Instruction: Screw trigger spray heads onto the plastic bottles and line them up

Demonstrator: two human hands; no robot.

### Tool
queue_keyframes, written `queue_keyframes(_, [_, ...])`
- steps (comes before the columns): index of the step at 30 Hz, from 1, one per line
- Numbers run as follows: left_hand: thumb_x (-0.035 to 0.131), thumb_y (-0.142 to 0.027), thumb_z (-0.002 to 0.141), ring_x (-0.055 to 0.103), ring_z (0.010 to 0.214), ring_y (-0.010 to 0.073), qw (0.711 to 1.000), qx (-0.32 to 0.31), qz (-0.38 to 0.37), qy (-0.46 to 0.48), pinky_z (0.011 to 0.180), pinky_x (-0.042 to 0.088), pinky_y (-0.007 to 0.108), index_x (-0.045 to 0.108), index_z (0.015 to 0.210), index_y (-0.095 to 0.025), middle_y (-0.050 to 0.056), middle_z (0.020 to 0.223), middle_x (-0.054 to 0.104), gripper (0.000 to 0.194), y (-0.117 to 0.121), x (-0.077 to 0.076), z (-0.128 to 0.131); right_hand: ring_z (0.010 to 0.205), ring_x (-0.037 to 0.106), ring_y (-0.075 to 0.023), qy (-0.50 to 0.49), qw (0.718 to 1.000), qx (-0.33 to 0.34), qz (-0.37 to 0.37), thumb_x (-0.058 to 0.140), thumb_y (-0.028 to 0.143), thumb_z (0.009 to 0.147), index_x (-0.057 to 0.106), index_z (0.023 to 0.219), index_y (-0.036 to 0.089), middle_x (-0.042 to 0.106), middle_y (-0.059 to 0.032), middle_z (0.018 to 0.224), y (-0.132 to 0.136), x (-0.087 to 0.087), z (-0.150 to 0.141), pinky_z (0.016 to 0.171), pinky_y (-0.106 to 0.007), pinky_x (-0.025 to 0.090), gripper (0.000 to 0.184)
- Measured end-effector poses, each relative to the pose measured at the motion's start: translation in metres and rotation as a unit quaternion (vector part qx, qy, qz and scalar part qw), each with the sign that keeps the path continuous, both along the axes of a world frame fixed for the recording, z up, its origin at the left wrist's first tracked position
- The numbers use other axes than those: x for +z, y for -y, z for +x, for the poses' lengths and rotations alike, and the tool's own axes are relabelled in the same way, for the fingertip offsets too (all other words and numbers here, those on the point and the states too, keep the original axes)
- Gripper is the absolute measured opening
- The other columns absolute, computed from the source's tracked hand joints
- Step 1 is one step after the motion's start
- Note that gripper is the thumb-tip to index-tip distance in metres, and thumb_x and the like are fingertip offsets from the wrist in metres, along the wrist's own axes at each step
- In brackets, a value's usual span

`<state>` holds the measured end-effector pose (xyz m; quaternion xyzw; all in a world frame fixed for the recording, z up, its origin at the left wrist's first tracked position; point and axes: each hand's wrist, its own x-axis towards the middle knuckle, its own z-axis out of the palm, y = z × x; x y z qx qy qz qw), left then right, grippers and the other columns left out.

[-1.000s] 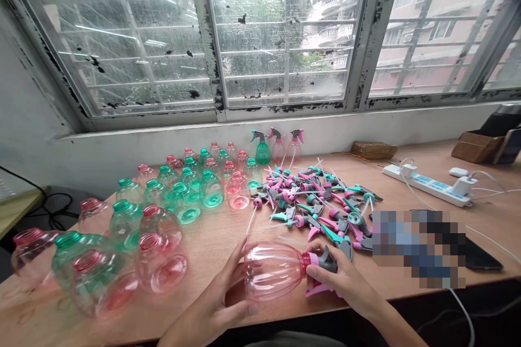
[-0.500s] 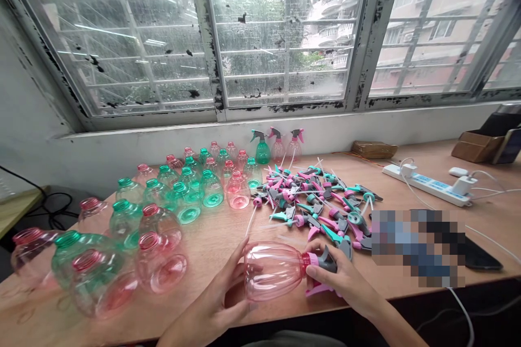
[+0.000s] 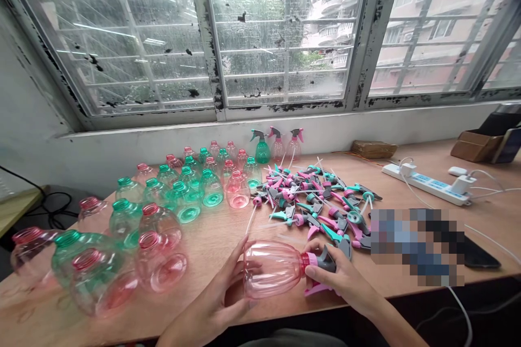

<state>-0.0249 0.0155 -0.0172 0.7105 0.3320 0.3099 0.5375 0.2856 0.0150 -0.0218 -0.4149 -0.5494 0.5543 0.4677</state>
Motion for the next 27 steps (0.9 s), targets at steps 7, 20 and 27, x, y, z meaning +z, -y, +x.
queue_keyframes(7, [0.069, -0.039, 0.096, 0.039, 0.151, 0.0315, 1.0, -0.001, -0.025, -0.004, 0.126, 0.032, 0.048, 0.008, 0.161, -0.048, 0.0, 0.176, 0.015, 0.09, 0.001, 0.005, 0.0, 0.068, 0.061, -0.0165, 0.036, 0.999, -0.022, 0.02, 0.085, 0.048, 0.08, 0.068, 0.1, 0.022, 0.062, 0.0048, 0.079, -0.002, -0.002, 0.001, 0.068, -0.027, 0.05, 0.037])
queue_keyframes(20, [0.068, -0.04, 0.096, 0.035, 0.154, 0.0303, 1.0, 0.011, -0.01, -0.016, 0.128, 0.029, 0.047, 0.011, 0.162, -0.047, -0.001, 0.174, 0.022, 0.087, 0.001, 0.001, -0.002, 0.067, 0.067, -0.0176, -0.02, 1.0, -0.004, 0.009, 0.085, 0.049, 0.082, 0.065, 0.102, 0.021, 0.071, 0.0034, 0.072, -0.003, -0.007, 0.002, 0.067, -0.027, 0.052, 0.04])
queue_keyframes(27, [0.07, -0.043, 0.095, 0.028, 0.157, 0.0315, 0.998, 0.022, -0.051, 0.011, 0.128, 0.029, 0.045, 0.007, 0.163, -0.044, 0.001, 0.173, 0.027, 0.092, 0.004, 0.005, 0.0, 0.069, 0.069, -0.0188, -0.012, 1.0, 0.026, -0.003, 0.085, 0.049, 0.081, 0.066, 0.098, 0.021, 0.072, 0.0023, 0.073, -0.002, -0.002, 0.001, 0.069, -0.028, 0.054, 0.039])
